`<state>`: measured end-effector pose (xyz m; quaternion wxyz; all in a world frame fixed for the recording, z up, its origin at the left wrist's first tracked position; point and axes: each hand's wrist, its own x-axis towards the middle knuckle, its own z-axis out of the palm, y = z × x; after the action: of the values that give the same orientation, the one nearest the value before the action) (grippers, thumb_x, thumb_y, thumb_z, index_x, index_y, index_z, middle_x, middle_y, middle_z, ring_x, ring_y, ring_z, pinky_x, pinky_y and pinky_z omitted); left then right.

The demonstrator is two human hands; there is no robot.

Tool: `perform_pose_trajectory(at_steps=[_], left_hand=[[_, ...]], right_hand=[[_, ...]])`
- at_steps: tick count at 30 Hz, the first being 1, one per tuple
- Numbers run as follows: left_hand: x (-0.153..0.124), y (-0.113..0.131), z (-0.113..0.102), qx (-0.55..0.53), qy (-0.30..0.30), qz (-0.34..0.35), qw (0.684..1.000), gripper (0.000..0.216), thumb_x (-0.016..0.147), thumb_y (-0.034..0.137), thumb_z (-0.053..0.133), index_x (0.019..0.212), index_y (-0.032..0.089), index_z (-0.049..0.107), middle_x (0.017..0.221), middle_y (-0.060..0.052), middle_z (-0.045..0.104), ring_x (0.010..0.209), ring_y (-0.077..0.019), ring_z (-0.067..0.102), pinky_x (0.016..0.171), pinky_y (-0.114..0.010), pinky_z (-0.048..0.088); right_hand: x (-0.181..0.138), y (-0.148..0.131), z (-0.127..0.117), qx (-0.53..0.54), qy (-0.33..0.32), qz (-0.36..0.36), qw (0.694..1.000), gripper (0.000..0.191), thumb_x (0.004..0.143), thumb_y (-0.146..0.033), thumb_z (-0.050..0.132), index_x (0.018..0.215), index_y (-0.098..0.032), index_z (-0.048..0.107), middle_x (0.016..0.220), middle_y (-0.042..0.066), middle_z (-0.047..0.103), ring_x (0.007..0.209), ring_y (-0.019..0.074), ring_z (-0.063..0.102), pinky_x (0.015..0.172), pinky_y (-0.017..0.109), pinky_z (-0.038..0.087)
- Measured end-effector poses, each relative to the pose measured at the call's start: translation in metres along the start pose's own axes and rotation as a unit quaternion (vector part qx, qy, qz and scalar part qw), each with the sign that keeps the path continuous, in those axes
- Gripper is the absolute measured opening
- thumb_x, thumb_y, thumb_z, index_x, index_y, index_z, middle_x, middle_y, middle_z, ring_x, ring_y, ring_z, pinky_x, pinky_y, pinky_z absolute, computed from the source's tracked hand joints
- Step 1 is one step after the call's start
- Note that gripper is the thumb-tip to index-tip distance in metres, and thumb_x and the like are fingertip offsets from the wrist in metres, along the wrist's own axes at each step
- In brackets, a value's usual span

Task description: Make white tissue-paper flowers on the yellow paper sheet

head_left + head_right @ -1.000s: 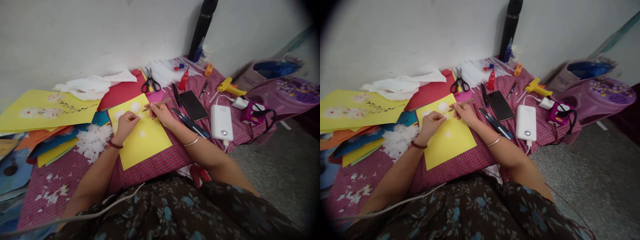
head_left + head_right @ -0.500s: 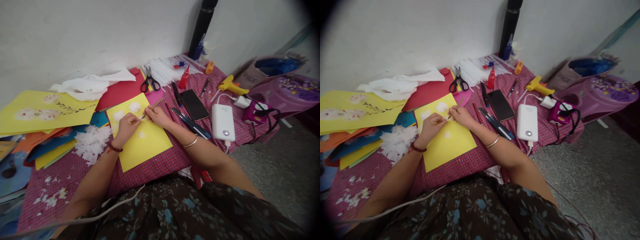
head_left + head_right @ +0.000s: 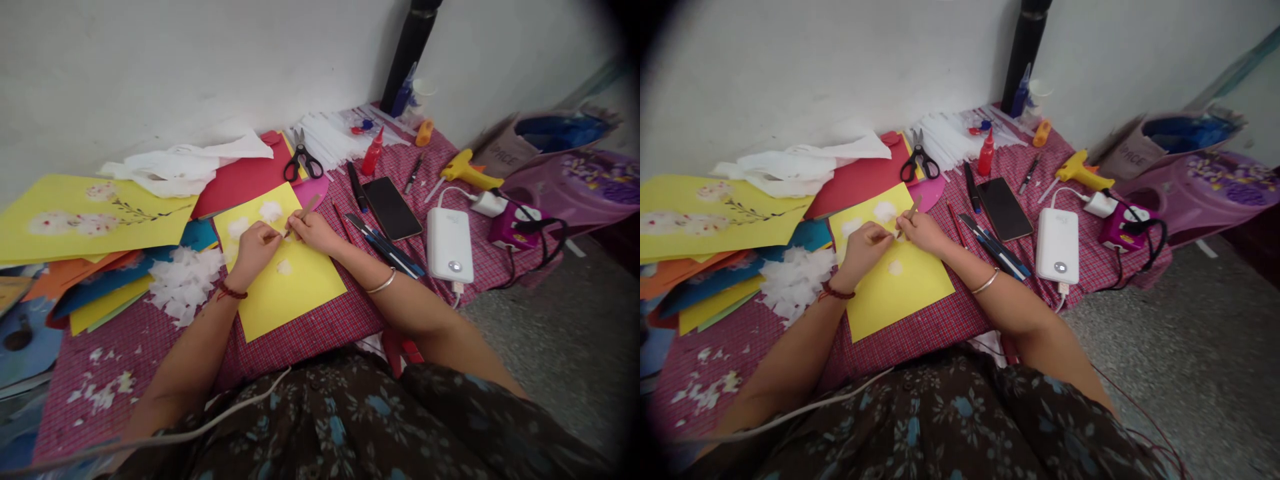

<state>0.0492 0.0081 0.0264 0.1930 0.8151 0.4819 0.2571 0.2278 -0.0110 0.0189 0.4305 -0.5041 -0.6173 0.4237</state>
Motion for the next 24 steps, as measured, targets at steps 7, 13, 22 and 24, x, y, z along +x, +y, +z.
perform_pose_trajectory(at_steps=[7, 13, 22, 24], left_hand=[[0.0024, -0.0004, 0.0004, 0.008, -0.001, -0.038, 0.999, 0.01, 0.077, 0.019, 0.057, 0.066, 0.019, 0.058, 0.077, -0.004, 0.061, 0.077, -0.019, 0.06, 0.075, -0.032, 0.046], [0.0028, -0.001, 0.0007, 0.004, 0.001, -0.069, 0.998, 0.009, 0.075, 0.02, 0.058, 0.066, 0.019, 0.056, 0.076, -0.003, 0.06, 0.075, -0.0188, 0.059, 0.073, -0.032, 0.046], [0.0031, 0.0016, -0.0002, 0.003, -0.006, -0.061, 0.998, 0.01, 0.074, 0.019, 0.056, 0.064, 0.019, 0.054, 0.073, -0.002, 0.058, 0.074, -0.0184, 0.057, 0.073, -0.032, 0.044], [0.0031, 0.0014, -0.0003, -0.001, -0.008, -0.06, 0.998, 0.01, 0.074, 0.019, 0.056, 0.064, 0.019, 0.055, 0.074, -0.002, 0.058, 0.074, -0.0184, 0.057, 0.072, -0.032, 0.044]], right_hand=[[0.0065, 0.0015, 0.003, 0.018, 0.002, 0.031, 0.999, 0.025, 0.097, -0.024, 0.045, 0.078, -0.016, 0.059, 0.054, -0.005, 0.052, 0.048, 0.0083, 0.047, 0.05, 0.02, 0.034], [0.0056, -0.0041, -0.0026, 0.102, 0.081, 0.075, 0.989, 0.03, 0.098, -0.019, 0.038, 0.073, -0.017, 0.054, 0.046, -0.007, 0.046, 0.038, 0.0075, 0.04, 0.043, 0.02, 0.03], [0.0035, -0.0011, -0.0029, 0.065, 0.053, 0.048, 0.995, 0.029, 0.097, -0.019, 0.043, 0.071, -0.017, 0.055, 0.046, -0.008, 0.046, 0.04, 0.0068, 0.04, 0.044, 0.019, 0.031], [0.0042, -0.0003, -0.0018, 0.066, 0.053, 0.048, 0.995, 0.028, 0.097, -0.02, 0.042, 0.073, -0.017, 0.055, 0.048, -0.007, 0.048, 0.04, 0.0071, 0.042, 0.044, 0.02, 0.031]])
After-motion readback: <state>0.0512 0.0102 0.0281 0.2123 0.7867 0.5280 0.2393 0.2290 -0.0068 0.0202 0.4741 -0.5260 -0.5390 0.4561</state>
